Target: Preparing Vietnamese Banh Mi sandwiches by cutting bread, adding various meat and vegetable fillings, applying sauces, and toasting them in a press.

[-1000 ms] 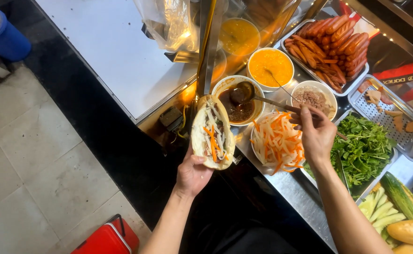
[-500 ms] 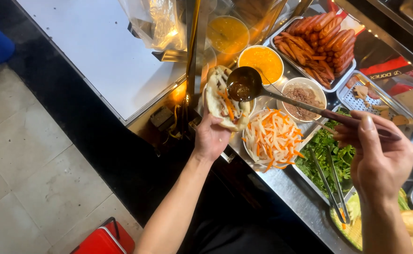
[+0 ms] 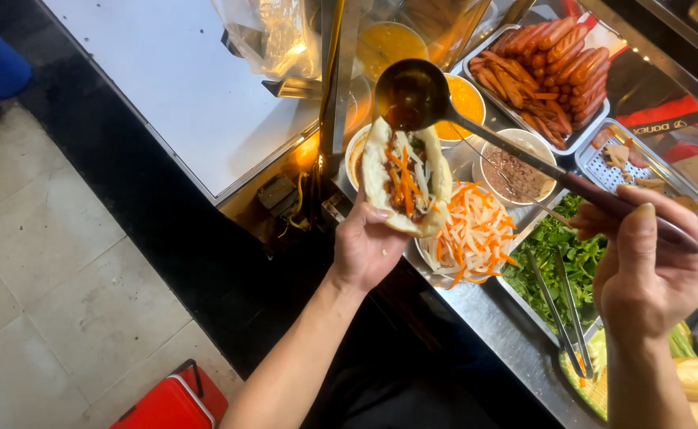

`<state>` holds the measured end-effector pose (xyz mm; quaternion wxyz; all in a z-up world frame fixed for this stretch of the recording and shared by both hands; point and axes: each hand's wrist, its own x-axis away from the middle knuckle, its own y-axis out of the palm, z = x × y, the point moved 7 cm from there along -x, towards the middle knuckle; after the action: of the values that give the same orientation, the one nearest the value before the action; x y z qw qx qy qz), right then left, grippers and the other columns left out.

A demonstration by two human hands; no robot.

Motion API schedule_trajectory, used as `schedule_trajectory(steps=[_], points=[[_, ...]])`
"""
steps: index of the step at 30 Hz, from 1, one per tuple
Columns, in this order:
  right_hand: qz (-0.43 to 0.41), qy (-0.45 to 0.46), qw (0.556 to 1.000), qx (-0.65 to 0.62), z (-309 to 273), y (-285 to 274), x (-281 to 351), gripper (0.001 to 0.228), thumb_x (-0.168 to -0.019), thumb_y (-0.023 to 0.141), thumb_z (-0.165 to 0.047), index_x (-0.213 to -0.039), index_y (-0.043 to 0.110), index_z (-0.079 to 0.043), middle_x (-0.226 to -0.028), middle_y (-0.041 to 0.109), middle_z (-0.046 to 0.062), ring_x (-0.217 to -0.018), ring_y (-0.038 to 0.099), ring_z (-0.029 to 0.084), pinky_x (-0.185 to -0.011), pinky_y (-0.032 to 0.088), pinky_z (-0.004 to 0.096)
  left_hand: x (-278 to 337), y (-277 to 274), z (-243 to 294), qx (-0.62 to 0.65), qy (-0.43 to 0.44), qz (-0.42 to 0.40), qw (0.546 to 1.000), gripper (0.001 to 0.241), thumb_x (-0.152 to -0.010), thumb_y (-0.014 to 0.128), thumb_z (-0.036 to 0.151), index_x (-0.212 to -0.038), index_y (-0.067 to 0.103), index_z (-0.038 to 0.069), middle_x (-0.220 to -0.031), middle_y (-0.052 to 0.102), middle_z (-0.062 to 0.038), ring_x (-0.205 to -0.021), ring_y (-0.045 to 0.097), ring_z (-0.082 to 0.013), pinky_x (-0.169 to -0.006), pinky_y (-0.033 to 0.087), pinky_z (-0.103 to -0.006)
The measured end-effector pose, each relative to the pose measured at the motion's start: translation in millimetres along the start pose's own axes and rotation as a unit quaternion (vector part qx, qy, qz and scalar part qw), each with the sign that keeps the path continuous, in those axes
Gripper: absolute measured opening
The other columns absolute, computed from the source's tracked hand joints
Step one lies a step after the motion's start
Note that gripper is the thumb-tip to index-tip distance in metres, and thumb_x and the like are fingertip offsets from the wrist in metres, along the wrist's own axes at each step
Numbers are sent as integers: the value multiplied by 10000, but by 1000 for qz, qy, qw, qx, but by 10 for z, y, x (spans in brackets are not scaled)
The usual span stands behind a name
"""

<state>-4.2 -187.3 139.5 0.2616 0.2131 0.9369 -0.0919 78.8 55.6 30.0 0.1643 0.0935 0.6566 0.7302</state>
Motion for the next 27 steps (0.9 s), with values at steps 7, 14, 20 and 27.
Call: schedule_trajectory(steps=[7,14,20,27], points=[[-30,-69,996,38,-118,167,81,307,-1163,519,-84,-1284,527,198,-1025,620,364,-887,709,420,-771,627,429,254,25,75,-37,-8,-6,999,890,-737,587,47,-1583,315,96,-1406,484,-174,-1303,461,-325,-1118,443,-532],[63,27,998,1,40,-14,329,349,-1142,562,-218,-1290,560,98,-968,640,257,-837,722,334,-736,641,361,-38,-322,144,-19,-4,27,999,813,-755,598,77,-1531,363,136,-1352,480,-151,-1250,458,-305,-1060,464,-497],[92,157,983,-30,557,386,593,272,-1071,627,-167,-1292,640,-8,-1086,720,199,-891,733,211,-800,648,294,203,-568,332,-43,-9,123,991,756,-804,604,321,-1512,373,194,-1439,417,-115,-1286,419,-320,-1052,408,-517],[34,242,970,9,1181,1026,1183,330,-1006,649,-72,-1321,646,25,-1225,713,220,-1025,704,217,-862,619,345,323,-283,247,-9,-75,220,973,547,-1010,449,464,-1507,497,239,-1523,514,-16,-1400,467,-235,-1214,337,-468]])
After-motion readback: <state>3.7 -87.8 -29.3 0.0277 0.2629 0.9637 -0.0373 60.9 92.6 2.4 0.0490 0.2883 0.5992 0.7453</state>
